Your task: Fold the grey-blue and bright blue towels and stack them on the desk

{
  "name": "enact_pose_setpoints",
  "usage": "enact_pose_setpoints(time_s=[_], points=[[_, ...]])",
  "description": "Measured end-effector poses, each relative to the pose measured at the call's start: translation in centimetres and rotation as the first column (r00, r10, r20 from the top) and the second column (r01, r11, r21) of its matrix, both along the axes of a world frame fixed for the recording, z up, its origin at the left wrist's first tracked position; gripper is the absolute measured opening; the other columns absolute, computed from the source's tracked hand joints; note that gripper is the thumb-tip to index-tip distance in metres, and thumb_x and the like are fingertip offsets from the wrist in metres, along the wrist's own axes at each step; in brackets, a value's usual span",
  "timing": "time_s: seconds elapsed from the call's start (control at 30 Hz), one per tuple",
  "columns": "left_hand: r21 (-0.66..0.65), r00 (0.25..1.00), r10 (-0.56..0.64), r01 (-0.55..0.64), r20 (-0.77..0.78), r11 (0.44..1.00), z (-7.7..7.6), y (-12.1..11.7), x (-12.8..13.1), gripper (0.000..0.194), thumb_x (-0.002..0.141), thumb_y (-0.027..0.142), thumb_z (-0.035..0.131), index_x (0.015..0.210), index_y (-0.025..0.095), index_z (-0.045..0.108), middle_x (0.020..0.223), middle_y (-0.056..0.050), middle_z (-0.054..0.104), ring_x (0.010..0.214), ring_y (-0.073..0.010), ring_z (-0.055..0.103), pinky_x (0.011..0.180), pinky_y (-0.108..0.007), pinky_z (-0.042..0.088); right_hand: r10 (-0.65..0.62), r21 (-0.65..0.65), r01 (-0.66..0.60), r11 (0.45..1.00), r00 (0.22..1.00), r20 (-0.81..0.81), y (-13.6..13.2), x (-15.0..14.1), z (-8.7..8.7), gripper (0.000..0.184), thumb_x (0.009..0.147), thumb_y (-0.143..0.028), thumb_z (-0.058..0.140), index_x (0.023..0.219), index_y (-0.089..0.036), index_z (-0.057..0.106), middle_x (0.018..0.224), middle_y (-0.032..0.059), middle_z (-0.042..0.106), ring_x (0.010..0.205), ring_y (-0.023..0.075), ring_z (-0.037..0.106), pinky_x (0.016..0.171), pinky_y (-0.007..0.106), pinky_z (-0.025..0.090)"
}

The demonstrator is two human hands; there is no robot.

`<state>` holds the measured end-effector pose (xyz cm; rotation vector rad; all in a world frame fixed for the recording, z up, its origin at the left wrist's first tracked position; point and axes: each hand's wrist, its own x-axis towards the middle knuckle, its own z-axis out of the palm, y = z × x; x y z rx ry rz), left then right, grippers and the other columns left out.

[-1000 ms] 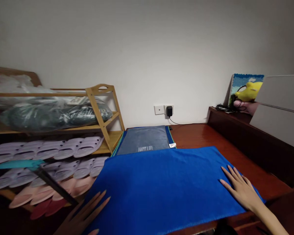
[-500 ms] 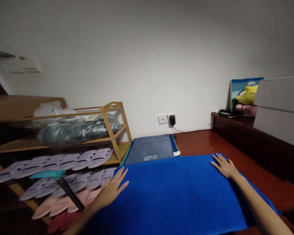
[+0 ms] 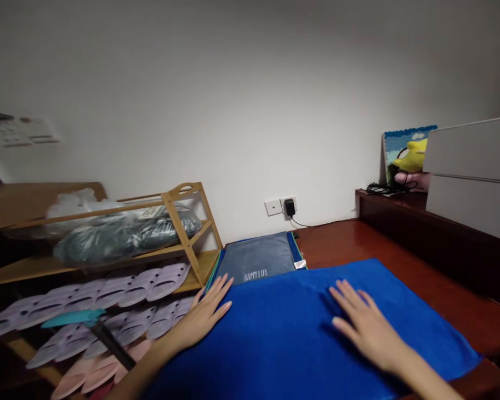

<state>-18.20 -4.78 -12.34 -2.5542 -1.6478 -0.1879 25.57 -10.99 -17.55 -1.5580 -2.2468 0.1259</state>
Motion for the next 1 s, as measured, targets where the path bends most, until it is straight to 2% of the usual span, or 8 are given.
enact_pose_setpoints(time_s=[0.13,0.23,0.33,0.47,0.57,0.67,0.9,1.0], points=[[-0.072,0.971,-0.241,0.241,0.013,0.968,1.1,2.5,8.4,0.055,0.096,0.049,0.017,0.147,0.027,0.013,0.153,-0.004,0.014,0.14,-0.0211,0.011,0.111,-0.049,0.013,0.204,0.116,-0.202,0.973,0.979,0.0,-5.6,-7.2,-2.2,0.076,0.083,-0.058,0.045,0.144,-0.04,0.004,0.146,-0.0031,0.019,0.129,0.0291,0.038,0.1,0.047,0.039],[-0.092,0.897,-0.441,0.44,0.013,0.893,-0.1,4.8,14.2,0.055,0.096,0.047,0.017,0.147,0.025,0.013,0.153,-0.003,0.015,0.141,-0.0186,0.007,0.112,-0.048,0.007,0.21,0.269,-0.209,0.94,0.977,0.024,-6.3,-9.9,-5.8,0.087,0.079,-0.064,0.046,0.145,-0.035,-0.004,0.141,0.0013,0.029,0.119,0.0322,0.05,0.086,0.047,0.047],[-0.103,0.865,-0.501,0.5,0.026,0.86,-2.2,6.5,17.2,0.056,0.096,0.047,0.018,0.146,0.023,0.014,0.153,-0.004,0.012,0.141,-0.0185,0.007,0.112,-0.048,0.005,0.122,0.333,-0.129,0.934,0.992,0.043,-6.1,-10.9,-8.8,0.088,0.079,-0.067,0.041,0.146,-0.031,-0.003,0.138,0.0032,0.035,0.115,0.0355,0.052,0.08,0.049,0.047],[-0.124,0.861,-0.507,0.508,0.041,0.852,-4.5,7.6,17.8,0.057,0.095,0.052,0.02,0.145,0.024,0.021,0.153,-0.006,0.018,0.14,-0.0207,0.011,0.111,-0.05,0.009,0.008,0.405,-0.042,0.913,0.996,0.086,-6.7,-11.8,-10.6,0.079,0.082,-0.067,0.034,0.147,-0.03,0.007,0.135,0.0027,0.043,0.114,0.0337,0.054,0.081,0.046,0.047],[-0.067,0.854,-0.516,0.519,0.063,0.852,-5.5,7.8,17.4,0.055,0.095,0.051,0.019,0.144,0.026,0.023,0.152,-0.005,0.02,0.14,-0.0204,0.012,0.111,-0.051,0.011,-0.163,0.555,0.087,0.827,0.983,0.089,-7.3,-12.9,-10.7,0.076,0.084,-0.066,0.032,0.147,-0.026,0.017,0.133,0.0064,0.049,0.114,0.0313,0.054,0.089,0.043,0.043],[-0.04,0.851,-0.521,0.524,0.072,0.851,-5.9,7.9,17.3,0.054,0.095,0.051,0.02,0.144,0.027,0.024,0.151,-0.005,0.023,0.14,-0.02,0.014,0.11,-0.051,0.012,-0.198,0.644,0.09,0.76,0.976,0.096,-7.5,-13.4,-10.3,0.073,0.085,-0.064,0.033,0.144,-0.023,0.028,0.13,0.0078,0.054,0.113,0.0287,0.056,0.094,0.039,0.039],[0.009,0.85,-0.521,0.522,0.081,0.853,-6.0,7.9,17.5,0.053,0.094,0.049,0.028,0.143,0.029,0.024,0.152,-0.005,0.022,0.139,-0.0215,0.016,0.109,-0.052,0.012,-0.167,0.653,0.08,0.753,0.983,0.072,-7.4,-12.9,-9.8,0.055,0.089,-0.053,0.035,0.134,-0.025,0.047,0.126,0.0065,0.057,0.113,0.0257,0.056,0.095,0.037,0.039],[0.086,0.867,-0.487,0.48,0.105,0.873,-5.6,7.3,17.4,0.053,0.094,0.048,0.032,0.142,0.027,0.028,0.151,-0.007,0.024,0.138,-0.0235,0.018,0.109,-0.051,0.014,-0.172,0.646,0.079,0.759,0.982,0.082,-7.5,-13.2,-9.3,0.048,0.09,-0.046,0.039,0.13,-0.025,0.051,0.125,0.007,0.058,0.112,0.0254,0.057,0.093,0.037,0.042]])
